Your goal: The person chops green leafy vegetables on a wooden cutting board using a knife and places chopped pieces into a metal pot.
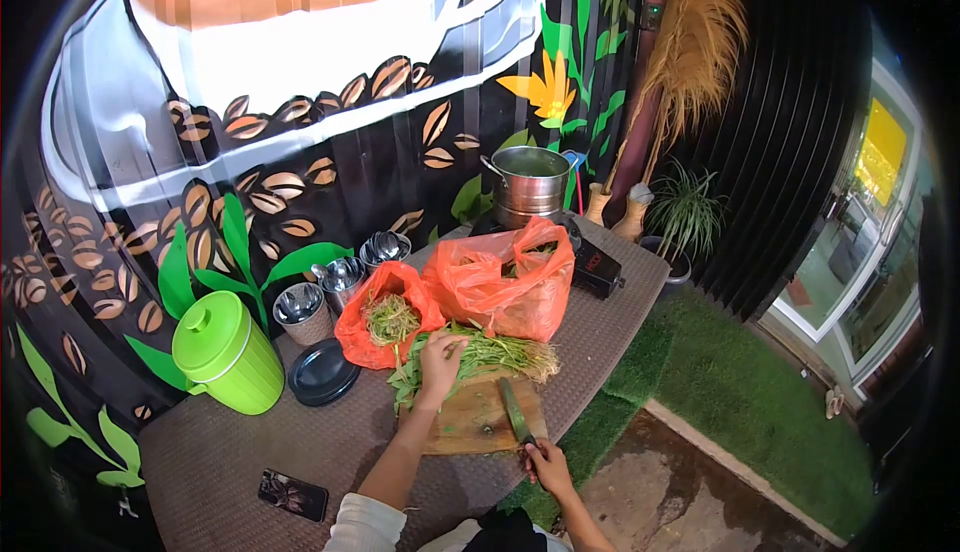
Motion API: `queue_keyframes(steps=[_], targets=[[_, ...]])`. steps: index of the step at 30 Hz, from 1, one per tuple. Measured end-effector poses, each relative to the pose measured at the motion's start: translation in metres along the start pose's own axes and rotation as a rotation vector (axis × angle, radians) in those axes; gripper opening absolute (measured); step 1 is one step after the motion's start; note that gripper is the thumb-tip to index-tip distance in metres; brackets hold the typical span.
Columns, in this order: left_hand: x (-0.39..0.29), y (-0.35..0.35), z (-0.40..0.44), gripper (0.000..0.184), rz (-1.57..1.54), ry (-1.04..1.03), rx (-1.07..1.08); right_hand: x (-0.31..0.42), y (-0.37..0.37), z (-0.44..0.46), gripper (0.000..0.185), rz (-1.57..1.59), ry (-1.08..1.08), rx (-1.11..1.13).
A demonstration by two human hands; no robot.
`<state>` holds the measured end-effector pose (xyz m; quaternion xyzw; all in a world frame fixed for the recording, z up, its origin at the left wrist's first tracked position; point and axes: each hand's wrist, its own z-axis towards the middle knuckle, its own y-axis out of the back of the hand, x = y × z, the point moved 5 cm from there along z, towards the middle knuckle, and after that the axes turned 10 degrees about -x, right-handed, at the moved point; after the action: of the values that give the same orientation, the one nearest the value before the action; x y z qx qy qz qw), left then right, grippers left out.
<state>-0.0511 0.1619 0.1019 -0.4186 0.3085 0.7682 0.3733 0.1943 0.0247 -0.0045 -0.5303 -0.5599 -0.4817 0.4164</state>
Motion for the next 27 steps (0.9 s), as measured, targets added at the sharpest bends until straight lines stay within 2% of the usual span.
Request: queue_keyframes(steps=[1, 2, 4, 5, 7, 8, 10, 13, 14, 15, 16, 18, 20, 27], targets=[[-0.013, 0.000, -0.004, 0.009, 0.023, -0.107, -0.007, 0.002, 0.000, 0.000, 0.023, -0.001, -0.001, 0.000], [-0.021, 0.001, -0.007, 0.009, 0.024, -0.106, -0.007, 0.004, 0.000, -0.001, 0.020, 0.013, -0.006, -0.001], [-0.038, -0.006, -0.015, 0.010, -0.154, -0.077, 0.195, 0.008, 0.001, -0.003, 0.018, 0.025, -0.010, -0.001], [-0.040, -0.005, -0.019, 0.010, -0.154, -0.074, 0.195, 0.008, 0.002, -0.004, 0.018, 0.038, -0.011, -0.006], [-0.038, -0.016, -0.041, 0.009, 0.005, -0.086, 0.516, 0.009, 0.003, -0.006, 0.018, 0.051, -0.015, -0.012], [-0.033, -0.017, -0.052, 0.009, 0.005, -0.082, 0.518, 0.009, 0.004, -0.008, 0.018, 0.020, -0.014, -0.040], [-0.008, -0.022, -0.080, 0.011, 0.095, 0.075, 0.572, 0.015, 0.004, -0.012, 0.018, -0.012, -0.016, -0.070], [0.005, -0.026, -0.113, 0.009, 0.085, 0.079, 0.461, 0.022, 0.004, -0.019, 0.019, -0.171, -0.009, -0.104], [0.010, -0.029, -0.121, 0.009, 0.084, 0.082, 0.467, 0.026, 0.006, -0.020, 0.023, -0.404, 0.141, -0.178], [0.011, -0.030, -0.125, 0.009, 0.161, -0.037, 0.412, 0.032, 0.005, -0.024, 0.027, -0.637, 0.291, -0.249], [0.011, -0.032, -0.130, 0.009, 0.236, -0.158, 0.354, 0.032, 0.004, -0.025, 0.027, -0.639, 0.286, -0.251], [0.016, -0.036, -0.136, 0.007, 0.217, -0.116, 0.324, 0.028, 0.002, -0.027, 0.030, -0.739, 0.188, -0.232], [0.013, -0.037, -0.139, 0.007, 0.262, -0.177, 0.288, 0.031, -0.001, -0.028, 0.030, -0.783, 0.225, -0.237], [0.015, -0.036, -0.141, 0.008, 0.275, -0.147, 0.282, 0.042, -0.007, -0.021, 0.034, -0.966, 0.214, -0.117]])
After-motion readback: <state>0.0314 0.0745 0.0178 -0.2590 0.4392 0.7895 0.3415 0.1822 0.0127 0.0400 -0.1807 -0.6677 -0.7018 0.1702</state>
